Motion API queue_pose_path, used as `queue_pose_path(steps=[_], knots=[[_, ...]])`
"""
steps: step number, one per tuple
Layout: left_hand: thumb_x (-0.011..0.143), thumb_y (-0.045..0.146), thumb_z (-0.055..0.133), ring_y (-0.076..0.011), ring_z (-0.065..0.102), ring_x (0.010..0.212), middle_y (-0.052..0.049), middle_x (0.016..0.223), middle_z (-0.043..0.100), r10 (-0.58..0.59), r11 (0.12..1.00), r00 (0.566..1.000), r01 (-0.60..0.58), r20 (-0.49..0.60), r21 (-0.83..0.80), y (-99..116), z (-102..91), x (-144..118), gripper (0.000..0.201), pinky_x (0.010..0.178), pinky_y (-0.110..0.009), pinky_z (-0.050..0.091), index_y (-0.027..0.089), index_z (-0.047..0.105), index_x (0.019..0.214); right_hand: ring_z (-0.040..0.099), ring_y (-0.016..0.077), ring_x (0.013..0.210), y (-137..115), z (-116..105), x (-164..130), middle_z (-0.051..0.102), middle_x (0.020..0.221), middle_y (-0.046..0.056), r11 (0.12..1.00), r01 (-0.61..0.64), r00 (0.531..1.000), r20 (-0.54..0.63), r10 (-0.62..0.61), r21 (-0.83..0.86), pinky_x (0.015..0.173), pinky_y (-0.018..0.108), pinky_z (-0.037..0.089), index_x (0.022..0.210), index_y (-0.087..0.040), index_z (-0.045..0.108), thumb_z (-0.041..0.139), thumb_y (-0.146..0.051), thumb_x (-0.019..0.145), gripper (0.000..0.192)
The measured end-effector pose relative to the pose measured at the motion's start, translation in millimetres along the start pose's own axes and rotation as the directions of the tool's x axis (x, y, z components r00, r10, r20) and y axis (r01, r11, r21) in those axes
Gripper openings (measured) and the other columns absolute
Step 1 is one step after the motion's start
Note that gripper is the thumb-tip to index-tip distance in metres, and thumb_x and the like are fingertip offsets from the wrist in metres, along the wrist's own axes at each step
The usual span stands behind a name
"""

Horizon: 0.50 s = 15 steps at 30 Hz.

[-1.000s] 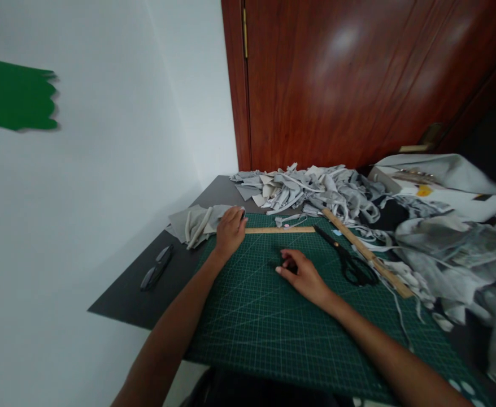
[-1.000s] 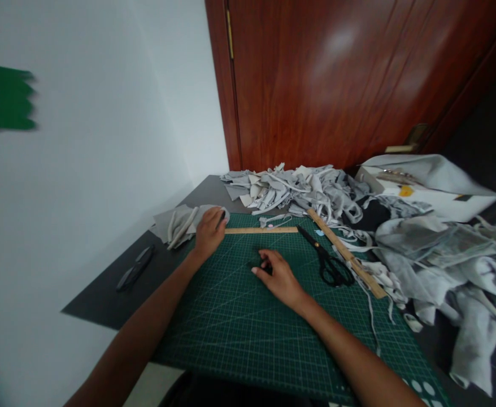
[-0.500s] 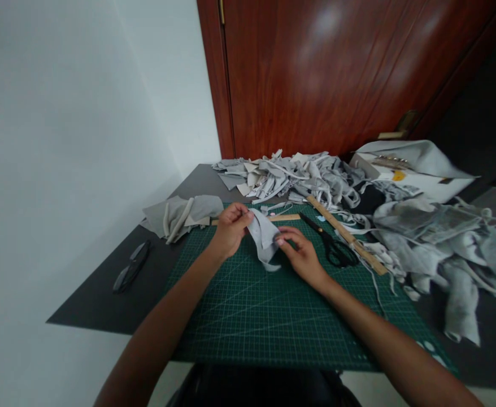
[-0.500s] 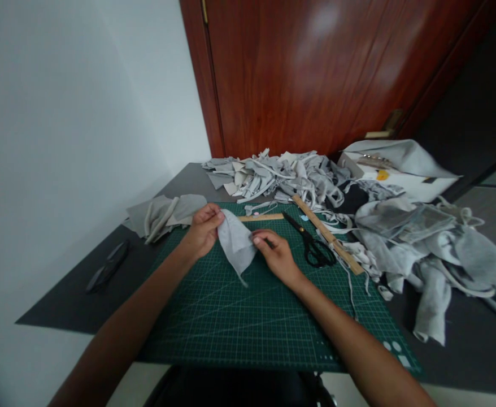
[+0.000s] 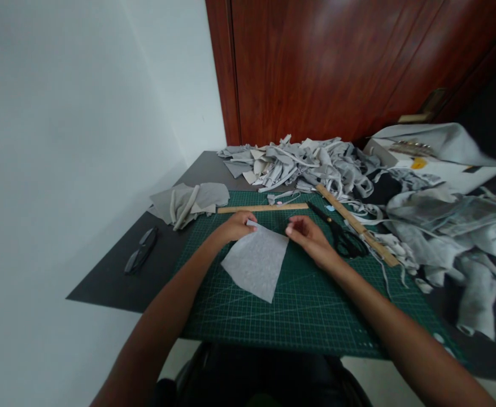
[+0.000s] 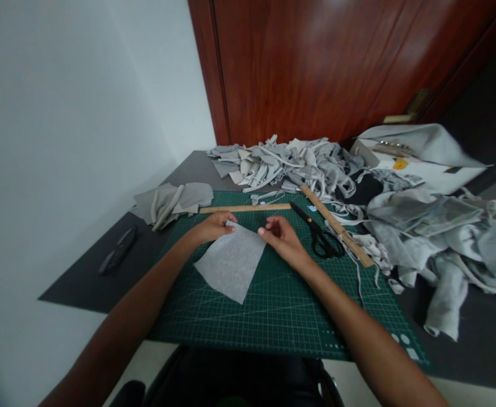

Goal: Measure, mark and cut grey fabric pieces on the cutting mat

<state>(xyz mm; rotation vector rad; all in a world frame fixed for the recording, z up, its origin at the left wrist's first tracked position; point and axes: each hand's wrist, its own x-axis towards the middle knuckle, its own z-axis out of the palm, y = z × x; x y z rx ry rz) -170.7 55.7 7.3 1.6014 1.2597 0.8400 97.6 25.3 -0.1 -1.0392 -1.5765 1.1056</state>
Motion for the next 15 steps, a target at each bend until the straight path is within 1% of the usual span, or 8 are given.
queue_pose_path(steps=[1,3,5,7,9,11,13,15], knots=[[0.065,0.019,0.079,-0.0105,0.052,0.052,0.008,0.062,0.056,0.004,0.999,1.0,-0.003,-0.01,0.049,-3.6,-1.0,2.2,0.023,0.049,-0.02,0.037,0.02,0.066,0.085,0.068,0.0253,0.092,5.2,5.0,-3.5,0.07,0.112,0.01,0.989,0.056,0.998,0.045,-0.05,-0.138,0.085,0.043,0.057,0.122,-0.024,0.066,0.08,-0.056,0.082,0.053],[0.066,0.017,0.076,-0.0119,0.054,0.054,0.008,0.063,0.058,0.019,0.989,0.999,-0.014,-0.036,0.144,-7.7,-3.6,4.5,0.027,0.051,-0.021,0.039,0.02,0.069,0.091,0.067,0.0318,0.113,11.1,12.4,-10.8,0.068,0.131,0.016,0.89,0.243,0.963,0.205,-0.173,-0.385,0.1,0.053,0.051,0.131,-0.024,0.067,0.078,-0.048,0.088,0.051],[0.068,0.016,0.074,-0.0131,0.056,0.057,0.007,0.066,0.06,0.046,0.971,0.995,-0.024,-0.087,0.238,-9.1,-6.2,4.4,0.031,0.054,-0.023,0.041,0.021,0.07,0.099,0.058,0.0363,0.133,10.5,14.7,-16.0,0.063,0.145,0.018,0.744,0.424,0.892,0.381,-0.244,-0.516,0.111,0.059,0.041,0.133,-0.025,0.07,0.072,-0.041,0.096,0.041],[0.074,0.016,0.072,-0.0149,0.058,0.062,0.005,0.071,0.062,0.079,0.944,0.985,-0.023,-0.156,0.33,-9.2,-8.1,3.1,0.031,0.059,-0.026,0.045,0.021,0.07,0.104,0.055,0.0373,0.137,4.8,12.9,-18.0,0.063,0.147,0.018,0.641,0.506,0.846,0.479,-0.236,-0.577,0.112,0.058,0.039,0.133,-0.024,0.072,0.066,-0.037,0.101,0.035],[0.079,0.017,0.071,-0.0177,0.061,0.068,0.002,0.075,0.065,0.11,0.911,0.97,-0.012,-0.216,0.412,-9.0,-8.8,2.0,0.025,0.067,-0.03,0.048,0.022,0.071,0.104,0.061,0.0366,0.125,-3.4,9.8,-18.2,0.07,0.135,0.018,0.564,0.508,0.849,0.491,-0.197,-0.651,0.103,0.053,0.044,0.127,-0.021,0.075,0.064,-0.04,0.102,0.033],[0.084,0.02,0.069,-0.0209,0.063,0.074,-0.001,0.079,0.066,0.137,0.88,0.958,-0.002,-0.251,0.475,-8.3,-8.1,1.8,0.018,0.074,-0.034,0.05,0.022,0.071,0.103,0.067,0.0351,0.105,-11.9,7.4,-18.5,0.075,0.111,0.018,0.479,0.482,0.869,0.469,-0.156,-0.734,0.093,0.049,0.046,0.113,-0.019,0.079,0.065,-0.047,0.101,0.034],[0.089,0.023,0.067,-0.0234,0.064,0.08,-0.004,0.084,0.067,0.16,0.856,0.953,-0.004,-0.258,0.517,-6.6,-5.4,1.6,0.013,0.08,-0.038,0.051,0.022,0.071,0.101,0.066,0.0341,0.091,-18.7,5.9,-19.4,0.074,0.089,0.016,0.405,0.451,0.891,0.432,-0.142,-0.795,0.088,0.049,0.046,0.097,-0.019,0.08,0.063,-0.056,0.1,0.041],[0.09,0.026,0.068,-0.0253,0.065,0.088,-0.006,0.093,0.069,0.187,0.836,0.954,-0.029,-0.236,0.547,-3.3,-1.4,0.1,0.012,0.085,-0.04,0.051,0.023,0.071,0.101,0.065,0.0356,0.091,-22.9,4.4,-19.9,0.074,0.086,0.017,0.354,0.428,0.904,0.387,-0.183,-0.832,0.088,0.05,0.045,0.093,-0.02,0.08,0.06,-0.061,0.1,0.046]])
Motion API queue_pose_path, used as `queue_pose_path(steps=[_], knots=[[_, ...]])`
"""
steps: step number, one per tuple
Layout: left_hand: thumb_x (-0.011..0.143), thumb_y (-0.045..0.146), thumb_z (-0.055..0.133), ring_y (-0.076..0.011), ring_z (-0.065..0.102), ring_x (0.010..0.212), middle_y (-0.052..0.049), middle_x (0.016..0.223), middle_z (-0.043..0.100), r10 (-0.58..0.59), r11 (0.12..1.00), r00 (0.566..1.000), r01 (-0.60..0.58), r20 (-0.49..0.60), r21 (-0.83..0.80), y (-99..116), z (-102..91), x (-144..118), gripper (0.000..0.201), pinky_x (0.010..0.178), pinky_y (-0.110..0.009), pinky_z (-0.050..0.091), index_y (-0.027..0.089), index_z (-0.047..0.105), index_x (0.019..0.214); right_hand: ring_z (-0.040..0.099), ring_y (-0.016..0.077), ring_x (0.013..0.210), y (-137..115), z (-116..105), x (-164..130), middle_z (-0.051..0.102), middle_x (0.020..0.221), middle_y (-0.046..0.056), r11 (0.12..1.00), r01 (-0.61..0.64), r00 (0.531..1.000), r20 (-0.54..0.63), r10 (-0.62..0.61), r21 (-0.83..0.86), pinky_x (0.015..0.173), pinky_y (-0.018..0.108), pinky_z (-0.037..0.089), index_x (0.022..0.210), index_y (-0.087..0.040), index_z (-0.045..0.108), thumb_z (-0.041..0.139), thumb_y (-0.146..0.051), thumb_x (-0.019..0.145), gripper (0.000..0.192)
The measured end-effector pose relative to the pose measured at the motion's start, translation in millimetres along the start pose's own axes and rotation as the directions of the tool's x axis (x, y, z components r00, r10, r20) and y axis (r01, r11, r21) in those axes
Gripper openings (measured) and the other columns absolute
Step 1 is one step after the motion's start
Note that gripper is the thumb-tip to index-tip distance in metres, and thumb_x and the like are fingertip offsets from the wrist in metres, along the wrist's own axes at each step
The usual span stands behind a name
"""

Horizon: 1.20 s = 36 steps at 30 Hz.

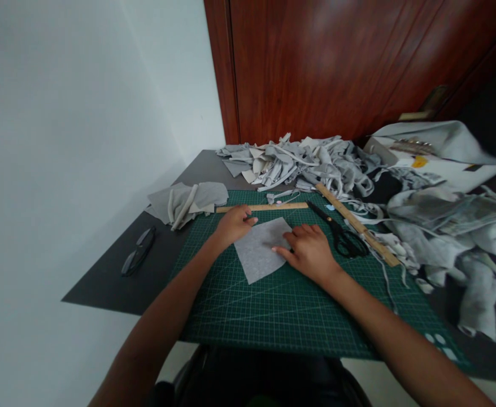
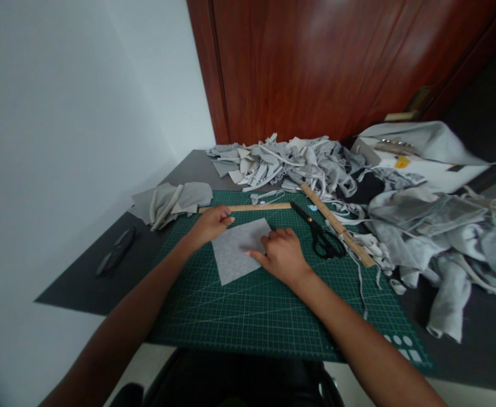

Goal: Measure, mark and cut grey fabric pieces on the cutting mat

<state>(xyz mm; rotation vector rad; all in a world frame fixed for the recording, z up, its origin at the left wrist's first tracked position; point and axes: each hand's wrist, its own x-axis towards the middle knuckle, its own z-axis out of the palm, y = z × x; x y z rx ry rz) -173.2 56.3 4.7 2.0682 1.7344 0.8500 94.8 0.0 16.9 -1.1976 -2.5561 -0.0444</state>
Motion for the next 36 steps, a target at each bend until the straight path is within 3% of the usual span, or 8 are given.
queue_pose_path(steps=[5,8,11,14,18,21,30,36], knots=[[0.067,0.034,0.092,-0.0295,0.061,0.113,-0.003,0.115,0.069,0.19,0.979,0.959,-0.2,0.212,0.026,17.9,-4.2,-12.7,0.045,0.103,-0.04,0.046,0.029,0.076,0.109,0.059,0.0413,0.123,7.2,-2.5,-0.3,0.068,0.138,0.022,0.992,0.127,0.99,-0.063,-0.125,0.022,0.104,0.055,0.041,0.124,-0.018,0.076,0.061,-0.057,0.101,0.047],[0.074,0.04,0.088,-0.0306,0.055,0.121,-0.003,0.125,0.067,0.269,0.939,0.869,-0.332,0.415,0.089,28.3,-7.9,-20.1,0.055,0.106,-0.041,0.041,0.037,0.074,0.127,0.067,0.0357,0.111,11.2,-4.5,1.3,0.076,0.121,0.019,0.97,0.208,0.974,0.063,-0.217,0.127,0.096,0.048,0.045,0.117,-0.018,0.078,0.056,-0.058,0.103,0.048],[0.079,0.036,0.084,-0.0298,0.053,0.126,-0.001,0.135,0.065,0.319,0.914,0.811,-0.401,0.49,0.069,36.3,-6.9,-23.6,0.052,0.11,-0.042,0.038,0.043,0.073,0.13,0.07,0.0309,0.096,18.5,-8.5,4.9,0.079,0.097,0.013,0.979,0.117,0.99,0.058,-0.129,0.169,0.09,0.045,0.046,0.102,-0.019,0.078,0.047,-0.052,0.109,0.046],[0.081,0.032,0.083,-0.0291,0.055,0.127,0.0,0.138,0.066,0.409,0.89,0.777,-0.456,0.478,-0.02,39.7,-3.0,-22.1,0.051,0.112,-0.041,0.039,0.043,0.073,0.13,0.068,0.0365,0.108,38.3,-8.7,6.6,0.077,0.111,0.018,0.991,-0.117,0.991,-0.055,0.121,0.071,0.094,0.049,0.045,0.112,-0.018,0.075,0.051,-0.041,0.108,0.033],[0.096,0.032,0.069,-0.0293,0.055,0.133,-0.008,0.145,0.063,0.373,0.906,0.9,-0.406,0.227,0.119,31.3,-3.4,-11.2,0.047,0.115,-0.041,0.042,0.028,0.065,0.142,0.062,0.0481,0.118,74.9,-1.8,2.2,0.067,0.123,0.034,0.824,-0.542,0.84,-0.132,0.526,-0.167,0.096,0.058,0.043,0.13,-0.005,0.065,0.057,-0.026,0.102,0.036],[0.101,0.029,0.058,-0.0347,0.048,0.14,-0.015,0.153,0.056,0.195,0.911,0.98,-0.167,-0.037,0.378,14.8,-8.9,-1.6,0.046,0.119,-0.048,0.038,0.018,0.06,0.145,0.066,0.0443,0.115,92.1,0.9,-0.6,0.069,0.121,0.032,0.756,-0.608,0.788,-0.07,0.612,-0.24,0.092,0.051,0.047,0.122,-0.006,0.069,0.052,-0.026,0.104,0.032],[0.099,0.026,0.055,-0.032,0.062,0.116,-0.014,0.117,0.069,0.04,0.914,0.997,-0.011,-0.064,0.406,-24.2,-6.9,11.3,0.024,0.106,-0.046,0.047,0.018,0.076,0.109,0.065,0.0423,0.11,99.1,-2.3,0.5,0.072,0.119,0.028,0.784,-0.601,0.796,-0.207,0.569,-0.155,0.089,0.049,0.046,0.125,-0.008,0.069,0.045,-0.04,0.105,0.044],[0.089,0.022,0.067,-0.0282,0.061,0.114,-0.01,0.111,0.068,0.028,0.946,0.999,-0.013,-0.041,0.325,-28.2,-7.1,15.1,0.017,0.104,-0.042,0.048,0.02,0.076,0.103,0.059,0.0381,0.127,79.5,19.6,6.7,0.065,0.14,0.024,0.955,-0.297,0.916,-0.286,0.282,-0.011,0.11,0.055,0.037,0.13,-0.012,0.066,0.05,-0.03,0.102,0.036]])
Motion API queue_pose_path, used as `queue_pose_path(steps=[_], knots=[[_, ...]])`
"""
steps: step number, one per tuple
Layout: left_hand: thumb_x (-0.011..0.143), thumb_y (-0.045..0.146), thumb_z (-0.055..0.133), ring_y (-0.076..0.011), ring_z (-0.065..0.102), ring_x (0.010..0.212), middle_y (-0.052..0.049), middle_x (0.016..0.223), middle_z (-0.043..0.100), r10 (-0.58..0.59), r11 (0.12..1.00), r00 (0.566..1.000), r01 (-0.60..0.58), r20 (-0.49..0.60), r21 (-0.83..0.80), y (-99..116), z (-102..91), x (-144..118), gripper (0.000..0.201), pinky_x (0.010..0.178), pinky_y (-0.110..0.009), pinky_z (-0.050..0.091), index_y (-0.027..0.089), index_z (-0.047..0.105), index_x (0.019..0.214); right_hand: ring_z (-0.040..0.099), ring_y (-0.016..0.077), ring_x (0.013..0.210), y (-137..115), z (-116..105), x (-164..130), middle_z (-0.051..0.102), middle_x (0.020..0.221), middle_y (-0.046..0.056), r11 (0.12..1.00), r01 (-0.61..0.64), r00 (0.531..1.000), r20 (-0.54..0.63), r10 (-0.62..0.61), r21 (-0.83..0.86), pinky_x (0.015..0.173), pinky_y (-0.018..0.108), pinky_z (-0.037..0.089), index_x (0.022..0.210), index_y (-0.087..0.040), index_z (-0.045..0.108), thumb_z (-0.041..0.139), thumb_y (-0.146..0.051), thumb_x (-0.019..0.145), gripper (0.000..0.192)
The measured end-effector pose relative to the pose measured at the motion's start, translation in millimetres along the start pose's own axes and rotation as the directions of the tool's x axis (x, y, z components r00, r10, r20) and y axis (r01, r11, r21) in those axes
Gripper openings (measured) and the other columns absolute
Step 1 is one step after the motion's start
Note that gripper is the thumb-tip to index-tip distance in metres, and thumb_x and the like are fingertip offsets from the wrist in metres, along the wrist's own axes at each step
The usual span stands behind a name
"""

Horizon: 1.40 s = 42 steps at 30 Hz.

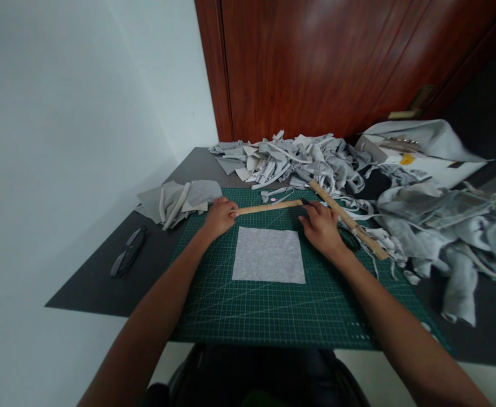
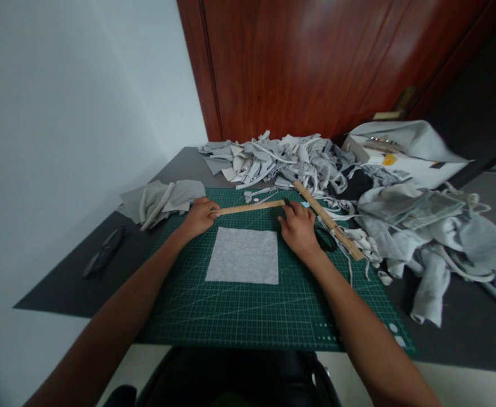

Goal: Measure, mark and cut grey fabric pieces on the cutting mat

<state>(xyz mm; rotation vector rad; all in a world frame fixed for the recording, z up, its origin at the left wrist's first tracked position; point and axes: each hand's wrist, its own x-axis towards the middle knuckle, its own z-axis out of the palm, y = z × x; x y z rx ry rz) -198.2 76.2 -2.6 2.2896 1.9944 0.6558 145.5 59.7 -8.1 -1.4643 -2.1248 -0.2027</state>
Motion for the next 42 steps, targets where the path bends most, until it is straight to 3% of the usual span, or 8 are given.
queue_pose_path(steps=[15,19,23,25,31,34,39,42], knots=[[0.088,0.016,0.059,-0.0221,0.068,0.1,-0.006,0.106,0.075,0.009,0.968,0.986,0.033,0.166,-0.248,33.9,-32.8,-14.1,0.025,0.085,-0.031,0.049,0.022,0.075,0.107,0.044,0.0402,0.147,-11.1,-6.5,-2.8,0.05,0.157,0.026,0.988,0.144,0.98,-0.148,-0.133,0.064,0.12,0.062,0.027,0.15,-0.016,0.049,0.053,-0.039,0.104,0.052],[0.086,0.024,0.064,-0.0164,0.067,0.077,-0.003,0.087,0.076,0.166,0.91,0.911,0.005,0.377,-0.415,45.8,-42.3,-13.8,0.022,0.073,-0.027,0.049,0.018,0.077,0.102,0.058,0.0395,0.132,-23.2,-35.1,-2.4,0.068,0.138,0.022,0.958,0.279,0.956,-0.116,-0.271,0.065,0.116,0.056,0.033,0.139,-0.014,0.062,0.057,-0.057,0.101,0.057],[0.082,0.03,0.071,-0.0142,0.064,0.076,-0.002,0.086,0.073,0.403,0.755,0.732,0.073,0.55,-0.652,51.1,-41.0,-19.5,0.023,0.071,-0.025,0.046,0.015,0.073,0.1,0.069,0.0285,0.085,-28.0,-52.6,0.1,0.076,0.086,0.01,0.944,0.222,0.955,0.141,-0.261,0.244,0.083,0.041,0.046,0.1,-0.017,0.077,0.053,-0.056,0.103,0.046],[0.079,0.032,0.075,-0.0132,0.062,0.073,0.0,0.082,0.07,0.47,0.711,0.652,0.12,0.595,-0.693,53.7,-36.8,-23.5,0.025,0.069,-0.024,0.045,0.016,0.071,0.097,0.065,0.0222,0.072,-26.4,-52.0,1.4,0.073,0.079,0.006,0.905,0.139,0.896,0.339,-0.287,0.401,0.069,0.034,0.042,0.093,-0.018,0.077,0.055,-0.054,0.102,0.043],[0.074,0.032,0.082,-0.0145,0.059,0.07,0.002,0.077,0.066,0.468,0.804,0.511,0.093,0.721,-0.587,69.3,-28.6,-34.3,0.027,0.069,-0.027,0.045,0.018,0.07,0.093,0.053,0.0163,0.064,-22.8,-40.3,-0.8,0.062,0.067,-0.002,0.783,-0.193,0.548,0.727,-0.414,0.591,0.058,0.028,0.034,0.079,-0.018,0.074,0.076,-0.058,0.082,0.04],[0.076,0.035,0.082,-0.016,0.061,0.075,0.001,0.082,0.067,0.452,0.845,0.552,-0.014,0.701,-0.534,77.2,-30.5,-38.3,0.031,0.068,-0.026,0.046,0.02,0.073,0.102,0.053,0.0157,0.066,-26.9,-43.9,-1.7,0.061,0.069,-0.003,0.789,-0.219,0.499,0.761,-0.415,0.574,0.059,0.027,0.035,0.08,-0.018,0.073,0.079,-0.049,0.078,0.031],[0.09,0.036,0.071,-0.0183,0.065,0.085,-0.003,0.095,0.069,0.404,0.888,0.781,-0.208,0.477,-0.411,83.8,-26.4,-40.4,0.023,0.077,-0.029,0.049,0.021,0.074,0.107,0.055,0.0165,0.071,-30.8,-49.1,-1.2,0.062,0.074,-0.003,0.816,-0.181,0.504,0.765,-0.402,0.548,0.063,0.028,0.037,0.082,-0.02,0.072,0.081,-0.04,0.076,0.023],[0.082,0.032,0.079,-0.0217,0.065,0.096,-0.004,0.105,0.068,0.369,0.919,0.838,-0.263,0.402,-0.294,82.3,-22.0,-39.2,0.033,0.085,-0.032,0.048,0.022,0.072,0.113,0.053,0.0159,0.07,-31.5,-49.4,-2.5,0.06,0.073,-0.003,0.816,-0.168,0.501,0.76,-0.413,0.554,0.064,0.028,0.036,0.081,-0.02,0.072,0.078,-0.037,0.078,0.018]])
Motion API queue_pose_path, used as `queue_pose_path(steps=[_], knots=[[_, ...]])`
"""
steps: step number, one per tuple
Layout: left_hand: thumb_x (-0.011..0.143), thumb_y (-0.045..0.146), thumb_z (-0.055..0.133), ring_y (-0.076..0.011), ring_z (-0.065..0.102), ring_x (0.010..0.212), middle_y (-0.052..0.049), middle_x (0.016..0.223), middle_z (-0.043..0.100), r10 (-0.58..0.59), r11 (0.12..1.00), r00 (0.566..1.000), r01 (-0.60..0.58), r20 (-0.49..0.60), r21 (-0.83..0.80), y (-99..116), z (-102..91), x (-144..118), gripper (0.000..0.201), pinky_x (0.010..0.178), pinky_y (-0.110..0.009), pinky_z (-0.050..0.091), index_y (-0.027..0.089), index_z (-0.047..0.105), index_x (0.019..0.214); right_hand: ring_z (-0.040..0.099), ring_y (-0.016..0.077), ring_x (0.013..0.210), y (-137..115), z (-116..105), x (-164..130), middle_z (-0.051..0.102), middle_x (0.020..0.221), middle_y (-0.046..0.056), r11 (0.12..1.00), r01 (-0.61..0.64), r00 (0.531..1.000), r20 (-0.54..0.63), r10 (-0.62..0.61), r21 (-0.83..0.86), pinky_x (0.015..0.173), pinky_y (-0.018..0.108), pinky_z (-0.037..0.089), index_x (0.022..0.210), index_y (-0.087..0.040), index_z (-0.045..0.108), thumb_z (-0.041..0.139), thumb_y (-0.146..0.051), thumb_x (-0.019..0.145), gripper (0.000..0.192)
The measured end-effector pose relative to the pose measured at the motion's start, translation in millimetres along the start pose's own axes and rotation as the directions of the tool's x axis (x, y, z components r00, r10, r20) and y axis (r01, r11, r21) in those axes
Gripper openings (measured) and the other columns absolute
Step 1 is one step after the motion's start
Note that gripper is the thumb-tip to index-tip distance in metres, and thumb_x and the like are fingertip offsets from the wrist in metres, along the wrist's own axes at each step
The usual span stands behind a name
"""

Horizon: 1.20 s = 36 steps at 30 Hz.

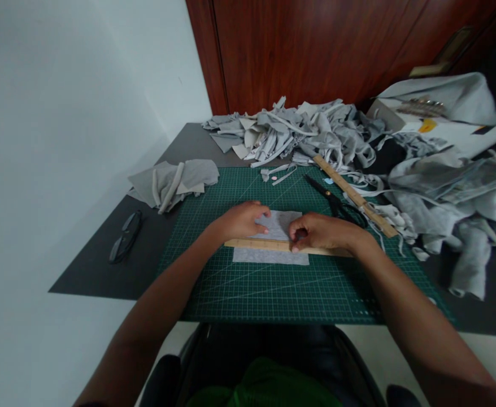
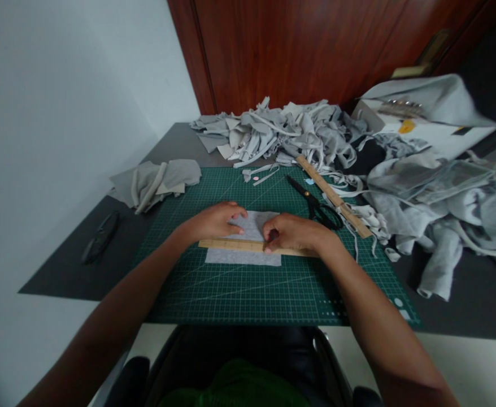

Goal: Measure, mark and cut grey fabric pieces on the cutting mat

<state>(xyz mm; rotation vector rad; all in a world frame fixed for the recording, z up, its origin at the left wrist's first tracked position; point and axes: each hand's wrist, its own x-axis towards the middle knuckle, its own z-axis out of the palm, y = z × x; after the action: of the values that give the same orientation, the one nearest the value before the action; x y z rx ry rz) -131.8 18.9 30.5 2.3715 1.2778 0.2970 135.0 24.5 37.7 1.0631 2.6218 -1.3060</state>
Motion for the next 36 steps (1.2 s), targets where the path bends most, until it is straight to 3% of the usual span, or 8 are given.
queue_pose_path(steps=[7,10,15,18,23,29,36], knots=[[0.072,0.033,0.086,-0.0204,0.062,0.09,0.0,0.101,0.067,-0.161,0.987,0.979,0.159,0.121,0.032,-4.0,-10.6,-9.1,0.042,0.073,-0.028,0.041,0.023,0.064,0.107,0.053,0.016,0.069,-14.0,5.5,-6.2,0.057,0.071,-0.004,1.0,-0.016,0.997,0.077,0.016,0.005,0.062,0.028,0.034,0.082,-0.021,0.069,0.074,-0.033,0.082,0.014],[0.072,0.035,0.087,-0.0198,0.062,0.087,0.0,0.099,0.069,-0.205,0.977,0.967,0.194,0.15,0.083,-0.1,-14.8,-13.3,0.041,0.068,-0.027,0.038,0.023,0.063,0.102,0.056,0.017,0.073,-20.7,6.1,-6.6,0.059,0.078,-0.003,0.998,-0.002,0.999,0.041,0.004,-0.063,0.064,0.029,0.036,0.088,-0.021,0.068,0.077,-0.031,0.08,0.016],[0.08,0.039,0.082,-0.0201,0.062,0.086,-0.001,0.094,0.069,-0.293,0.948,0.953,0.278,0.082,0.153,0.9,-18.0,-13.3,0.028,0.066,-0.028,0.036,0.022,0.064,0.094,0.057,0.0173,0.073,-25.1,6.9,-4.5,0.062,0.079,-0.002,0.988,-0.01,1.0,0.012,0.012,-0.155,0.065,0.029,0.035,0.092,-0.021,0.07,0.077,-0.032,0.084,0.015],[0.075,0.04,0.085,-0.0203,0.063,0.085,-0.001,0.092,0.069,-0.346,0.928,0.934,0.327,0.089,0.179,-4.9,-21.0,-14.0,0.03,0.064,-0.028,0.035,0.022,0.064,0.088,0.057,0.0174,0.072,-27.7,7.1,-5.7,0.063,0.078,-0.001,0.99,-0.026,0.999,0.034,0.031,-0.137,0.064,0.029,0.036,0.091,-0.021,0.069,0.075,-0.031,0.085,0.013],[0.072,0.042,0.086,-0.02,0.063,0.082,0.0,0.083,0.068,-0.335,0.935,0.932,0.312,0.136,0.167,-17.2,-23.5,-17.6,0.032,0.063,-0.028,0.037,0.022,0.064,0.083,0.058,0.0185,0.073,-29.6,7.9,-11.6,0.064,0.076,-0.001,0.989,-0.104,0.991,0.068,0.112,-0.103,0.062,0.029,0.035,0.086,-0.021,0.069,0.076,-0.027,0.08,0.011],[0.076,0.044,0.083,-0.0208,0.064,0.086,-0.002,0.098,0.071,-0.304,0.951,0.952,0.301,0.029,0.074,-21.7,-23.1,-15.7,0.049,0.068,-0.028,0.04,0.021,0.064,0.116,0.062,0.0204,0.079,-26.2,9.7,-14.6,0.068,0.082,0.001,0.982,-0.12,0.99,0.057,0.129,-0.143,0.064,0.03,0.036,0.084,-0.022,0.07,0.077,-0.029,0.079,0.011],[0.075,0.04,0.083,-0.0215,0.064,0.085,-0.002,0.093,0.071,-0.321,0.942,0.946,0.316,0.037,0.11,-26.4,-20.7,-11.8,0.03,0.066,-0.03,0.038,0.02,0.068,0.092,0.059,0.0199,0.074,-28.7,14.7,-12.7,0.066,0.078,0.001,0.976,-0.154,0.985,0.059,0.165,-0.156,0.06,0.03,0.034,0.082,-0.022,0.066,0.073,-0.023,0.078,0.009]])
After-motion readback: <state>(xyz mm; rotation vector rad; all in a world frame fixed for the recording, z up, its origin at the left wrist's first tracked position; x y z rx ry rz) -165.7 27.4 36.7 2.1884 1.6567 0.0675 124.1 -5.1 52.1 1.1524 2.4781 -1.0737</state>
